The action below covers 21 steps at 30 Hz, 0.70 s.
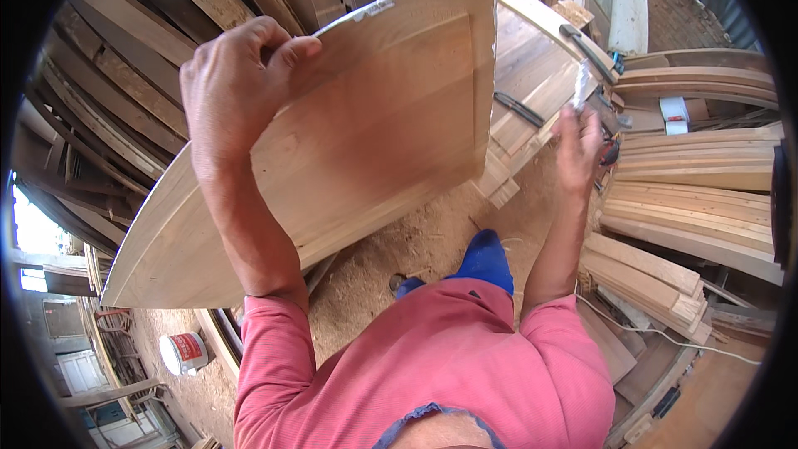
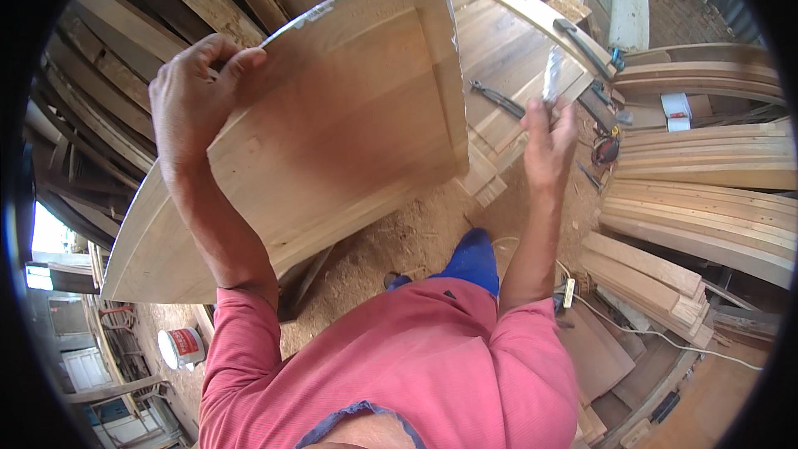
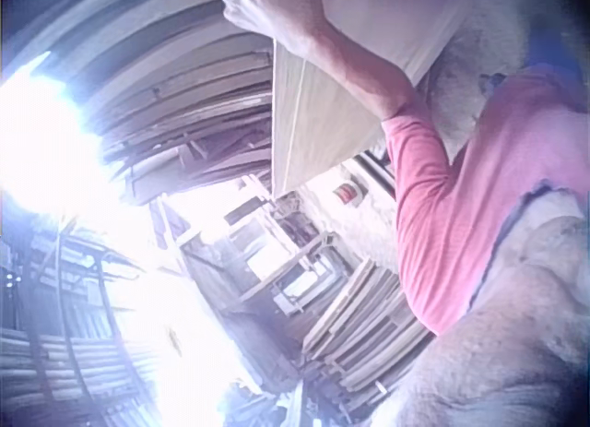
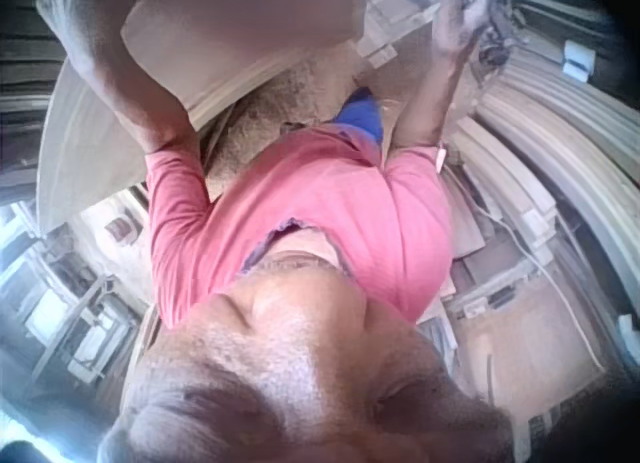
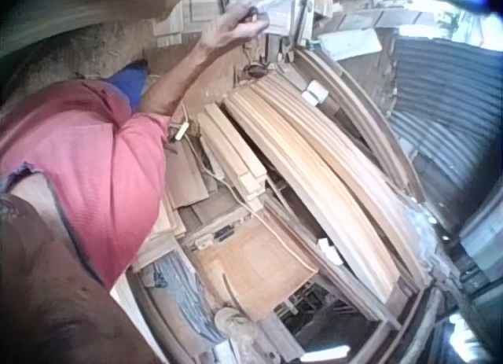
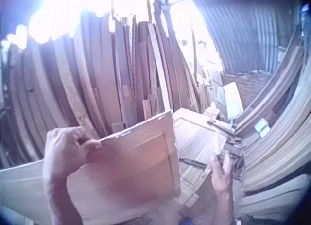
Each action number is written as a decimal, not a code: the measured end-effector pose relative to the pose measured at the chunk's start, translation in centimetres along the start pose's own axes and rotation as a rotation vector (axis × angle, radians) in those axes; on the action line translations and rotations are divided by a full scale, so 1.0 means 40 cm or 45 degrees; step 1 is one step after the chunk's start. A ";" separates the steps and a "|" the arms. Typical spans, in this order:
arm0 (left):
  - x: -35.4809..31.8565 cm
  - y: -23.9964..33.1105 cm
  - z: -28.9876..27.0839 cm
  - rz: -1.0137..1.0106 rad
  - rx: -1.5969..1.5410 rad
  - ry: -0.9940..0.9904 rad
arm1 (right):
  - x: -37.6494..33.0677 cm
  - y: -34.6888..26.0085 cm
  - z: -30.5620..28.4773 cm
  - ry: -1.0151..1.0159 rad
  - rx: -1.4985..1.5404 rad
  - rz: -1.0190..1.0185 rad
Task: The person uses a pair of pincers to pull nails from a wooden door frame, moves a wooden panel, and applies white glue to its edge using a small wooden stick.
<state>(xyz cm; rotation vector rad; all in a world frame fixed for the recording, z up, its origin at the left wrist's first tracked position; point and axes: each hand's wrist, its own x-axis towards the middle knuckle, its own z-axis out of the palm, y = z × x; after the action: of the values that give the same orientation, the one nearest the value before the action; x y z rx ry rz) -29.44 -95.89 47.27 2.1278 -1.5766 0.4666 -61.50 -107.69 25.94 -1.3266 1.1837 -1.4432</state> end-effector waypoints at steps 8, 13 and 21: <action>-0.005 -0.022 0.022 -0.124 -0.140 -0.027 | 0.074 0.250 -0.055 -0.253 -0.095 0.315; -0.054 -0.040 -0.021 -0.291 0.016 -0.089 | 0.295 0.315 -0.033 -0.672 0.046 0.302; -0.105 0.086 -0.059 -0.558 0.076 -0.116 | 0.496 0.465 -0.019 -1.346 -0.099 0.475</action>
<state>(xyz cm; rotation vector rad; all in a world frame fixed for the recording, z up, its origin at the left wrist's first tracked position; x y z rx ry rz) -33.98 -92.08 47.61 2.4787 -1.0982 0.2736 -64.70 -130.89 12.09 -1.5028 0.6900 -0.2956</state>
